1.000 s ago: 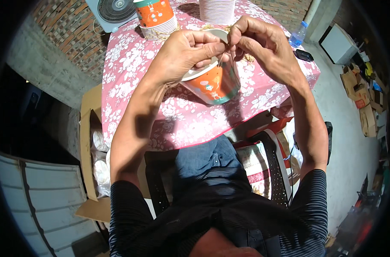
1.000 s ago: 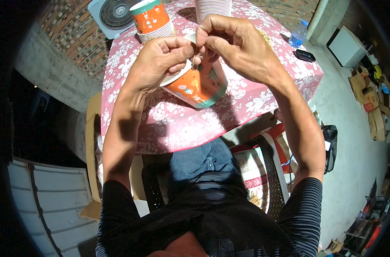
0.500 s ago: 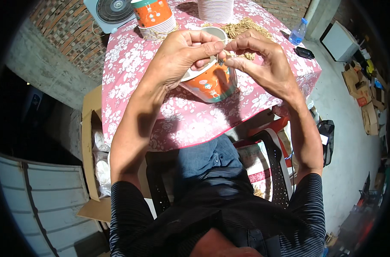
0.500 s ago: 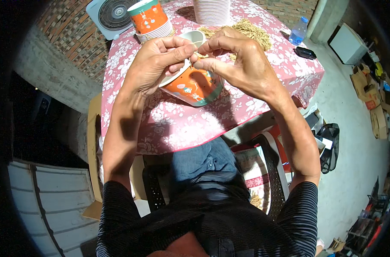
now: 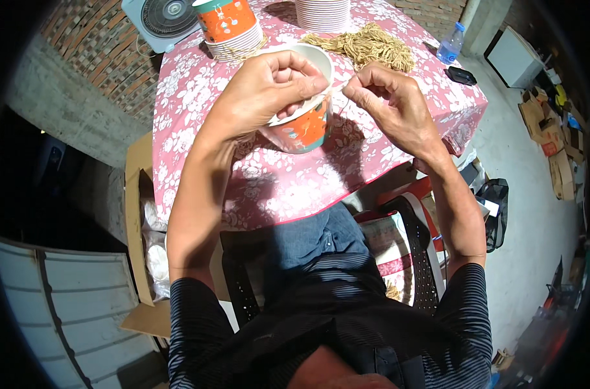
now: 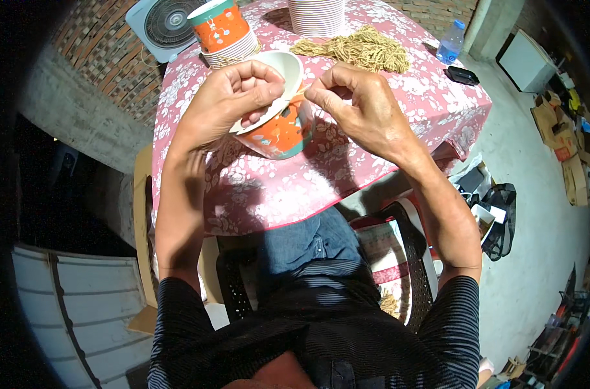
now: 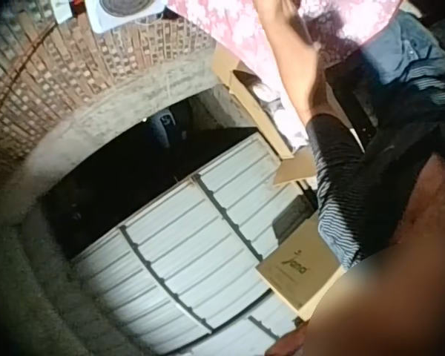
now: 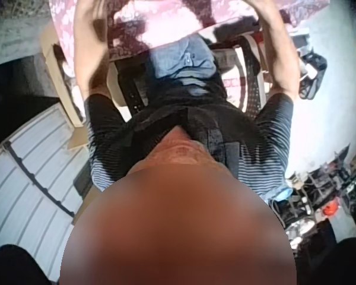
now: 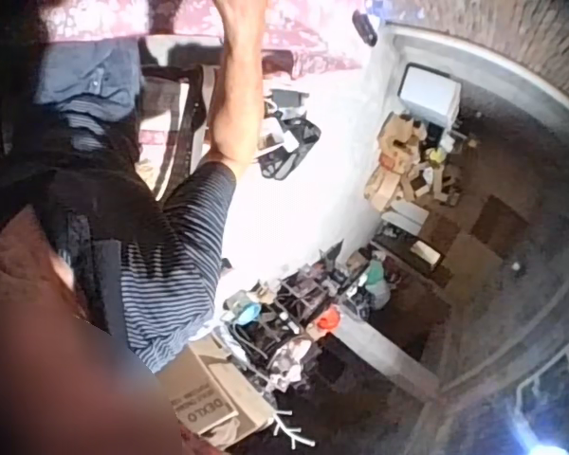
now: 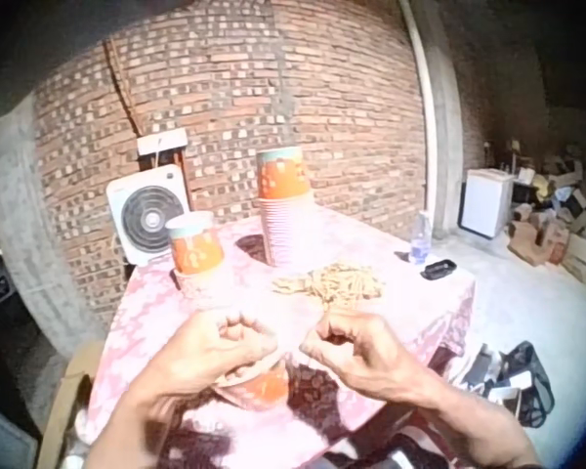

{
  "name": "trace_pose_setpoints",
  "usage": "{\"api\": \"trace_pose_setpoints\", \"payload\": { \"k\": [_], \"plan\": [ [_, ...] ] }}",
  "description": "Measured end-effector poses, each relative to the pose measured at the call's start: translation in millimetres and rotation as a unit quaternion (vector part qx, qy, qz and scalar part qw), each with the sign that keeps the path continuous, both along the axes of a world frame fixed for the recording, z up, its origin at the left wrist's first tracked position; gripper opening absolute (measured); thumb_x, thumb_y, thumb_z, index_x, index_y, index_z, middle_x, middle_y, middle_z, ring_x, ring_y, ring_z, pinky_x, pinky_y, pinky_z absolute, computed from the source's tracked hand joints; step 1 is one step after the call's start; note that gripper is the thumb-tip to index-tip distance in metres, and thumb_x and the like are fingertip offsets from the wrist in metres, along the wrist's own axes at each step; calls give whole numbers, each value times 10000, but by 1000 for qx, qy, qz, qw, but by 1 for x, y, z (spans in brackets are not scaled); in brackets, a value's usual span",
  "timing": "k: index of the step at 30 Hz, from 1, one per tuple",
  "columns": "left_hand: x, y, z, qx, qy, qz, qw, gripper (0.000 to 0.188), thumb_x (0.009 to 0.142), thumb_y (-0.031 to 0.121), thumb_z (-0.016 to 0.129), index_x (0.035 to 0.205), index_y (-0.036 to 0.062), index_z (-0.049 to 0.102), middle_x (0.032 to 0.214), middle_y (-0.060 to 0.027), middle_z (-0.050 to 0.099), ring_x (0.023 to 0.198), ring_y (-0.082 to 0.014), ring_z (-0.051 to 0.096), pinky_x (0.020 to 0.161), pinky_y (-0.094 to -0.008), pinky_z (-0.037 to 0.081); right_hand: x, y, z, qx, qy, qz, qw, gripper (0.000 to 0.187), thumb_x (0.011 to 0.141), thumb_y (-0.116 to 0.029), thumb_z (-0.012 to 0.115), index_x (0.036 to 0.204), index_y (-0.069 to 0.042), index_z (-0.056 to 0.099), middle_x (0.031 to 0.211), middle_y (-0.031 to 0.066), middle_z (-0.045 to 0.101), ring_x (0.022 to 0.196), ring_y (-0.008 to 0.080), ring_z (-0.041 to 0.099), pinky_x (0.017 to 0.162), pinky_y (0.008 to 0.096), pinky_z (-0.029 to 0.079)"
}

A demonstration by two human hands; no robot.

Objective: The recorder is tying short pieces of string to the sides of paper bowls to create handles.

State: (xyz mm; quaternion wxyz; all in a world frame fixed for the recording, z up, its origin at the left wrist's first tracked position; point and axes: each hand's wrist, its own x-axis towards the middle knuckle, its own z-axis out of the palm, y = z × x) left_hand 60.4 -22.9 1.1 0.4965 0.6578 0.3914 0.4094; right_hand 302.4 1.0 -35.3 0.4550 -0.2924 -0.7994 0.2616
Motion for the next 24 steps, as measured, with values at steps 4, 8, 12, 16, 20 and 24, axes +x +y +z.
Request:
{"api": "trace_pose_setpoints", "payload": {
  "k": [4, 8, 12, 16, 20, 24],
  "plan": [
    [-4, -1, -3, -113, -116, -87, 983, 302, 950, 112, 760, 1196, -20, 647, 931, -49, 705, 639, -8, 562, 556, -125, 432, -5, -3, -6, 14, -32, 0, 999, 263, 987, -198, 725, 868, 37, 710, 732, 76, 663, 641, 109, 598, 551, 310, 443],
    [2, -2, -13, -51, -138, -74, 986, 428, 925, 56, 762, 1303, -18, 576, 1248, -221, 715, 801, -52, 663, 711, -181, 554, -7, -14, -10, -34, -30, 19, 999, 263, 999, -193, 712, 899, 50, 716, 726, 83, 662, 649, 104, 592, 555, 303, 447],
    [11, -12, -10, 25, -32, -23, 999, 393, 913, -41, 732, 1278, -36, 587, 1214, -198, 726, 1035, -145, 723, 913, -275, 598, -7, -20, -3, -131, 8, 50, 990, 254, 1042, -173, 655, 930, 45, 725, 761, 28, 678, 691, 75, 591, 608, 277, 480],
    [23, -25, -11, 84, 17, 36, 996, 320, 900, -30, 752, 1205, -43, 654, 1095, -135, 744, 958, -125, 704, 852, -263, 583, -7, -21, -1, -205, 46, 82, 974, 274, 1058, -199, 644, 937, 29, 734, 772, 8, 683, 702, 63, 592, 622, 255, 485],
    [25, -28, -16, 174, 79, 87, 978, 213, 904, -6, 749, 1114, -34, 724, 951, -91, 758, 833, -94, 676, 753, -243, 559, -6, -21, -1, -244, 58, 91, 964, 284, 1059, -225, 653, 934, 14, 741, 765, 8, 681, 693, 52, 597, 615, 231, 482],
    [22, -28, -15, 144, 123, 59, 980, 257, 908, 4, 770, 1147, -61, 698, 995, -103, 758, 893, -113, 713, 801, -250, 587, -7, -24, 0, -223, 73, 71, 970, 316, 1052, -251, 667, 892, 13, 735, 741, 7, 671, 671, 53, 599, 602, 229, 485]
  ]
}}
